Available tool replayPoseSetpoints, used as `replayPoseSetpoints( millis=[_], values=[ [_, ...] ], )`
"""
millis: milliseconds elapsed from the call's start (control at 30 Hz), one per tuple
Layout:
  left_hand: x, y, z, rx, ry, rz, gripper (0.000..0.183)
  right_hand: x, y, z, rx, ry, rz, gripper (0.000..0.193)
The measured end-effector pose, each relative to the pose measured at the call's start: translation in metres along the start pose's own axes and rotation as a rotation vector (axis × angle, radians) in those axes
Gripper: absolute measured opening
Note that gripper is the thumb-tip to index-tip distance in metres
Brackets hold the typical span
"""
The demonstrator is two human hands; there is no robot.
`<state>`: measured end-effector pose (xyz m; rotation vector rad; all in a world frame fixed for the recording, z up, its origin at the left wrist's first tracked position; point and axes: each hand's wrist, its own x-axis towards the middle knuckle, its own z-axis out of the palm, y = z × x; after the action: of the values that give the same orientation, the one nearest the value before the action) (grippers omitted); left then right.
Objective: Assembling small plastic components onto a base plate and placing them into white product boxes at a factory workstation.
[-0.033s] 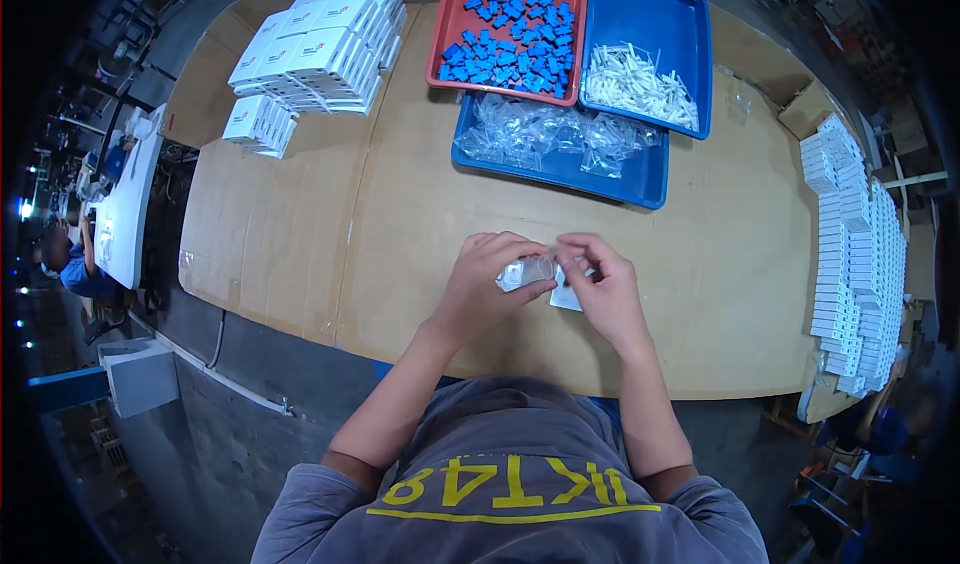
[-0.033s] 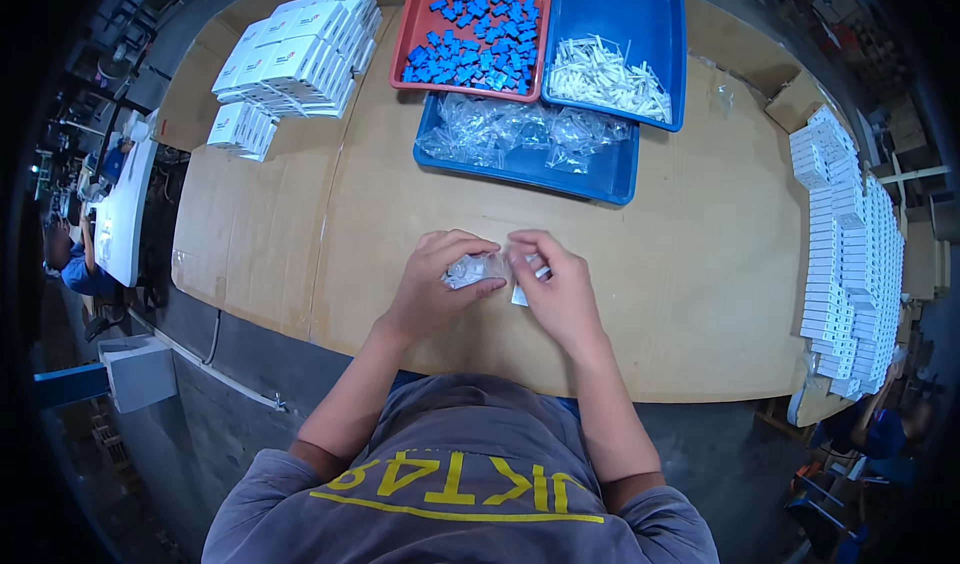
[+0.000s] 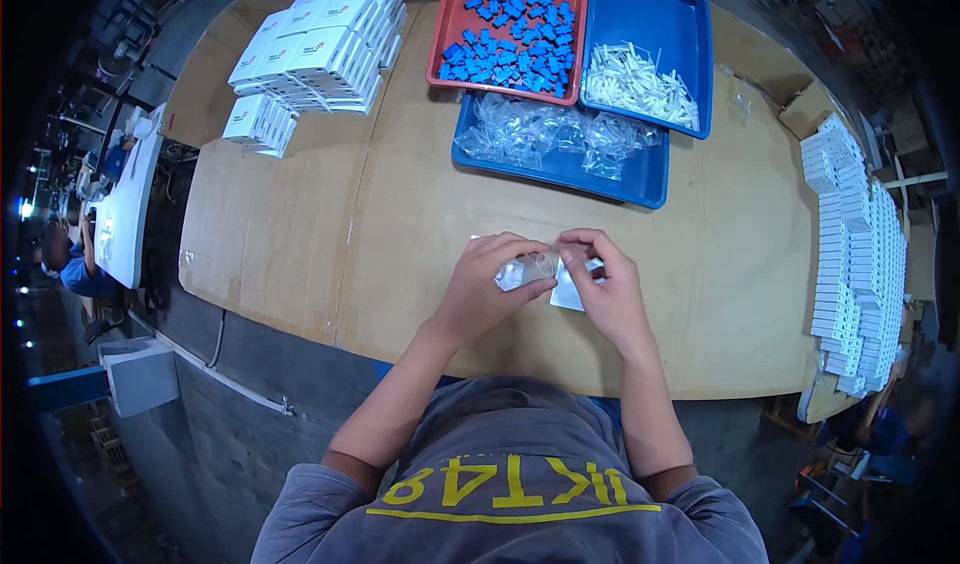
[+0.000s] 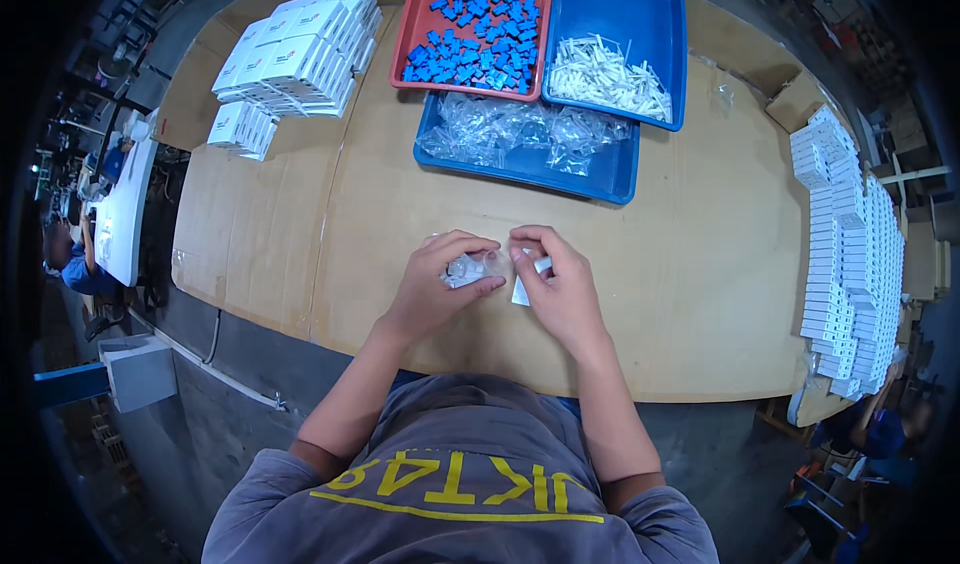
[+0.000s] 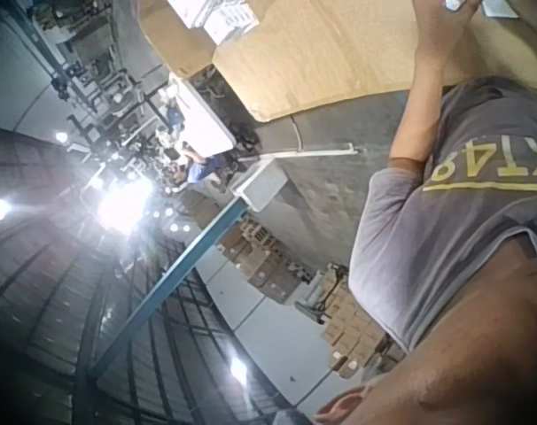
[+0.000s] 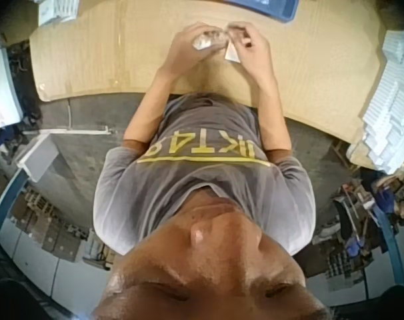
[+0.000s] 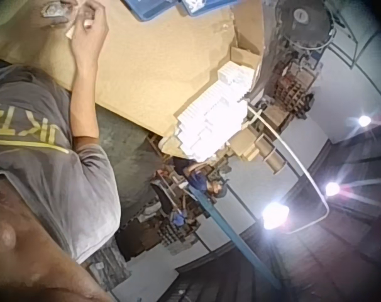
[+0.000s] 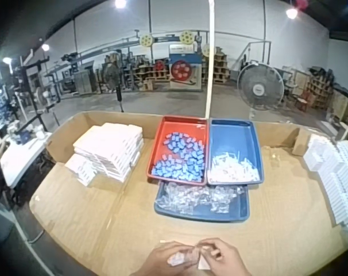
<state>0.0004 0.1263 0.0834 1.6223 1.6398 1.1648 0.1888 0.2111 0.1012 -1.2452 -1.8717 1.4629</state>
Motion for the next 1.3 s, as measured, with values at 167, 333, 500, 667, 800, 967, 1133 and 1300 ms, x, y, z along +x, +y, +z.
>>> replayPoseSetpoints(
  millis=[167, 333, 500, 667, 800, 967, 1133, 1300],
  values=[
    [-0.006, -0.002, 0.008, -0.638, -0.195, -0.362, 0.041, 0.006, 0.005, -0.011, 0.03, -0.226, -0.383, 0.027],
    [-0.006, 0.001, 0.01, -0.984, -0.365, -0.446, 0.041, 0.005, -0.003, -0.011, 0.27, -0.354, -0.051, 0.041],
    [-0.009, -0.007, 0.015, -0.977, -0.361, -0.526, 0.037, 0.008, 0.007, -0.014, 0.242, -0.391, -0.067, 0.047],
    [-0.009, -0.009, 0.015, -1.066, -0.345, -0.625, 0.036, 0.01, 0.01, -0.014, 0.235, -0.472, -0.072, 0.051],
    [-0.011, -0.017, 0.02, -1.139, -0.377, -0.684, 0.037, 0.014, 0.004, -0.018, 0.218, -0.555, 0.007, 0.054],
    [-0.009, -0.01, 0.022, -1.268, -0.385, -0.737, 0.038, 0.019, 0.006, -0.018, 0.214, -0.581, 0.082, 0.054],
    [-0.019, -0.026, 0.033, -1.305, -0.402, -0.72, 0.043, 0.017, 0.013, -0.016, 0.21, -0.687, -0.002, 0.055],
    [-0.018, -0.02, 0.029, -1.236, -0.415, -0.748, 0.047, 0.023, 0.01, -0.035, 0.177, -0.695, -0.01, 0.061]
  ],
)
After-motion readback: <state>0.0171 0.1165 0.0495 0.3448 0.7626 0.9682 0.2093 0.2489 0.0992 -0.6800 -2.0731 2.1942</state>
